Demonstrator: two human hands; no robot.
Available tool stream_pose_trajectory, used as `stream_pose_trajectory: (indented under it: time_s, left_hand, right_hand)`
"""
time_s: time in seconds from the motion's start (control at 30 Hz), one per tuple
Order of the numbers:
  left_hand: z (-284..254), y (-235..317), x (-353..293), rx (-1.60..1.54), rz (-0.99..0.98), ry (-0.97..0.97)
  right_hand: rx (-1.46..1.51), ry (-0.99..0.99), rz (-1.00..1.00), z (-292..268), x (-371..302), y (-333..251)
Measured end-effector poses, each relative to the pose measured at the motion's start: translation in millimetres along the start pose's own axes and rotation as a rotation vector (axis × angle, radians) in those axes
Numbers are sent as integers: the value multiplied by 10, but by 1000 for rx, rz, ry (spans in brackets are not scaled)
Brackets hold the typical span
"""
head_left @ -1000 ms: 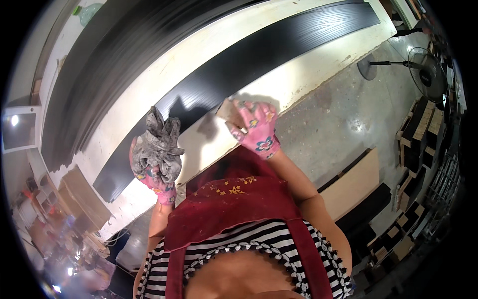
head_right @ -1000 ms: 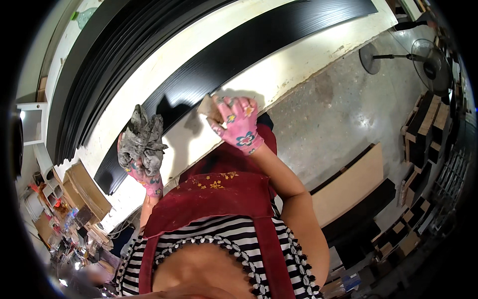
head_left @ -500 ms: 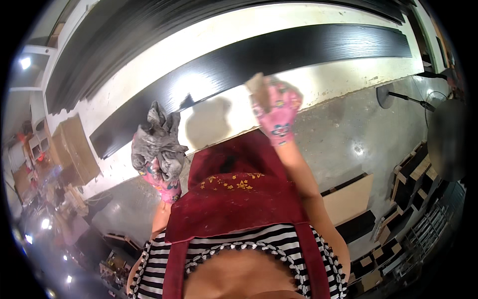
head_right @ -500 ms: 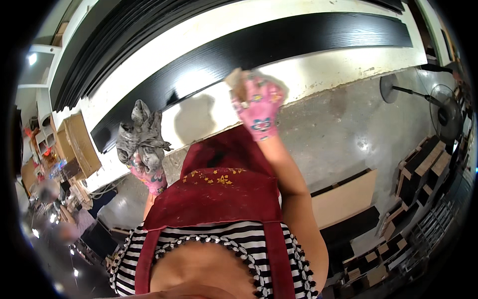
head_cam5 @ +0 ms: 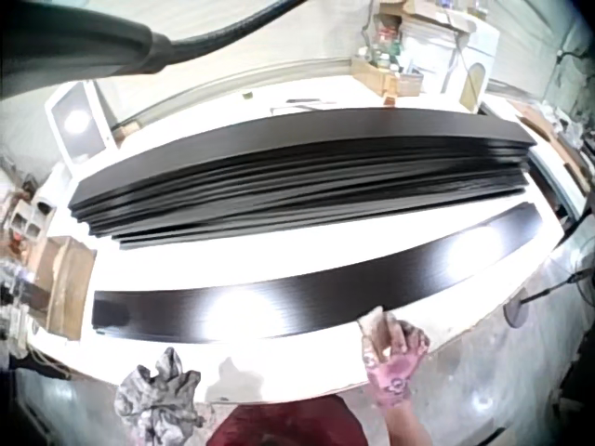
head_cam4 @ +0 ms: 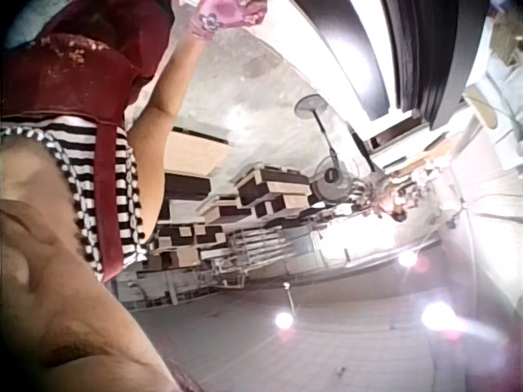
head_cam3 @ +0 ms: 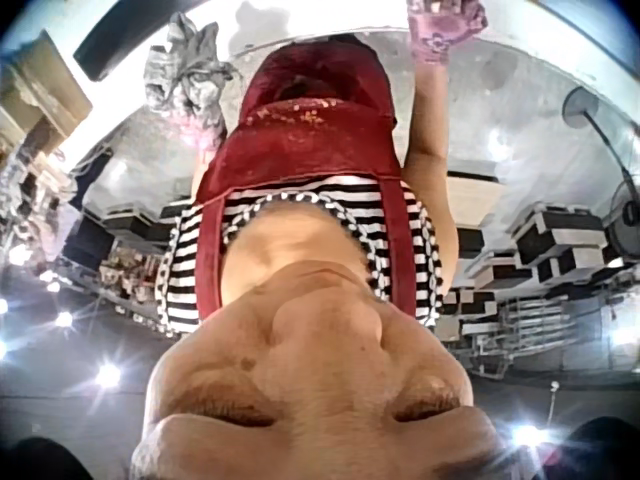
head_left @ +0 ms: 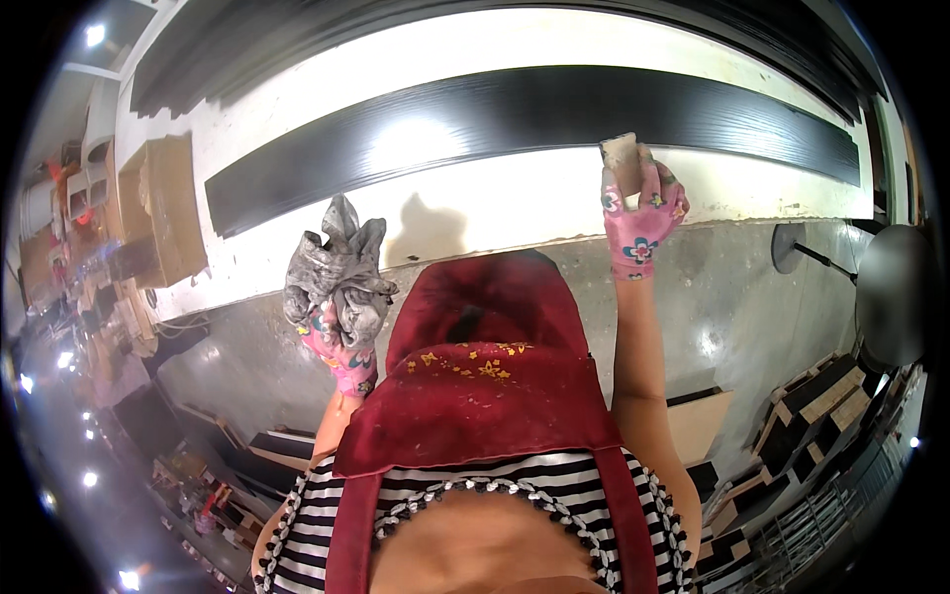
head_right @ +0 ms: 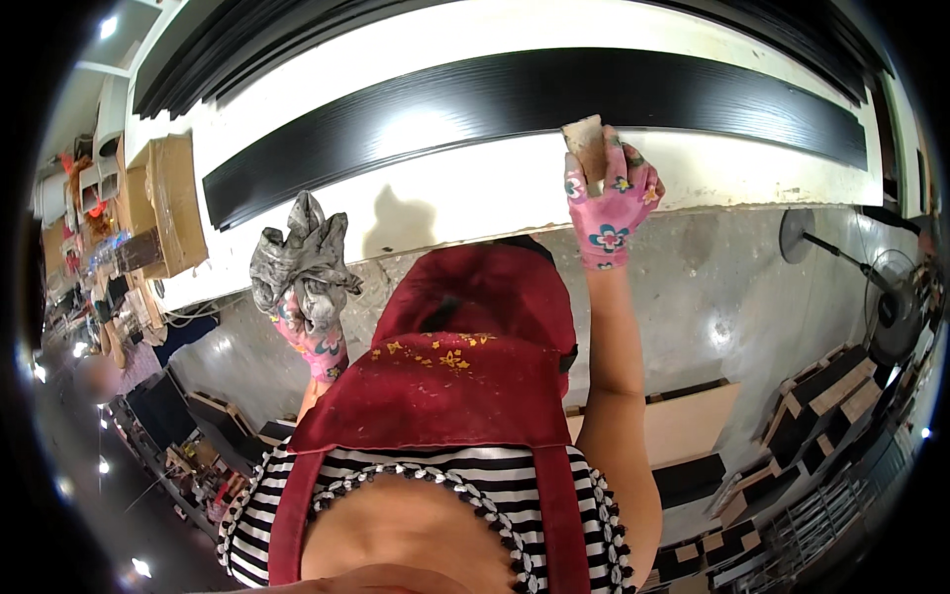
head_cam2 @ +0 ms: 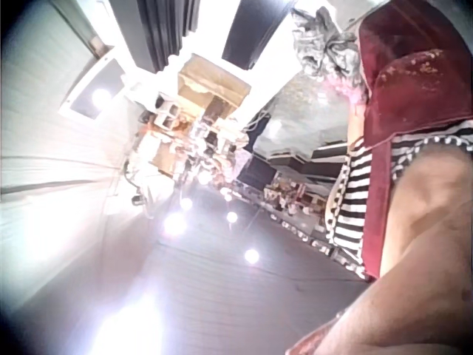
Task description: The person dips a brush into a container of dark liquid and applies it to a long, curved piece of wood. They then use a cloth to wipe the surface of the wood, spreading the finish evenly. The person repeats this process, alternating between applying the liquid and wiping the wood with the cloth.
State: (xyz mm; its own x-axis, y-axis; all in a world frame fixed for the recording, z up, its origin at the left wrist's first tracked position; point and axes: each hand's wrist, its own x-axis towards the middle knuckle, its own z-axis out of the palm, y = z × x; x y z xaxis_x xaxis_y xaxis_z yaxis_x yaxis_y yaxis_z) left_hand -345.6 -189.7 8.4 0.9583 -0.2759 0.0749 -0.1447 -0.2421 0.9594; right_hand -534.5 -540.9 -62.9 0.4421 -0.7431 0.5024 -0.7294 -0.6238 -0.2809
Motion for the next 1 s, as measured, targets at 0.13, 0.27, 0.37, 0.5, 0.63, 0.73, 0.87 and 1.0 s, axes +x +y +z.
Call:
stream_pose_trajectory:
  time_s: [0.13,0.27,0.37,0.5,0.63,0.73,0.87,1.0]
  left_hand:
    - [-326,-244,129,288,326,-93]
    - [-787,-527,194,401,381,-48]
    - [-890,-770,156,280,278,-38]
    - [-904,-999,141,-84,-42,134]
    - [-993,-988,155,-184,-173,185]
    - [-1092,-951,174,-386,-203,255]
    - [-1159,-958,197,-473,-231,255]
    - [-1118,-1008,184,-365,-223,302]
  right_hand:
    - [38,-53,-22,62,-86,-437]
    - [143,-73,-78,246,-212,-1002]
    - [141,-62,-143,341,-259,-1198]
    - [138,-129,-246,438,-309,-1450]
    - [201,-191,-225,517,-360,-1835]
    - [226,-202,-314,592,-425,-2211]
    - [248,-221,-392,732,-483,-2647]
    - [251,-327,-452,841,-469,-2999]
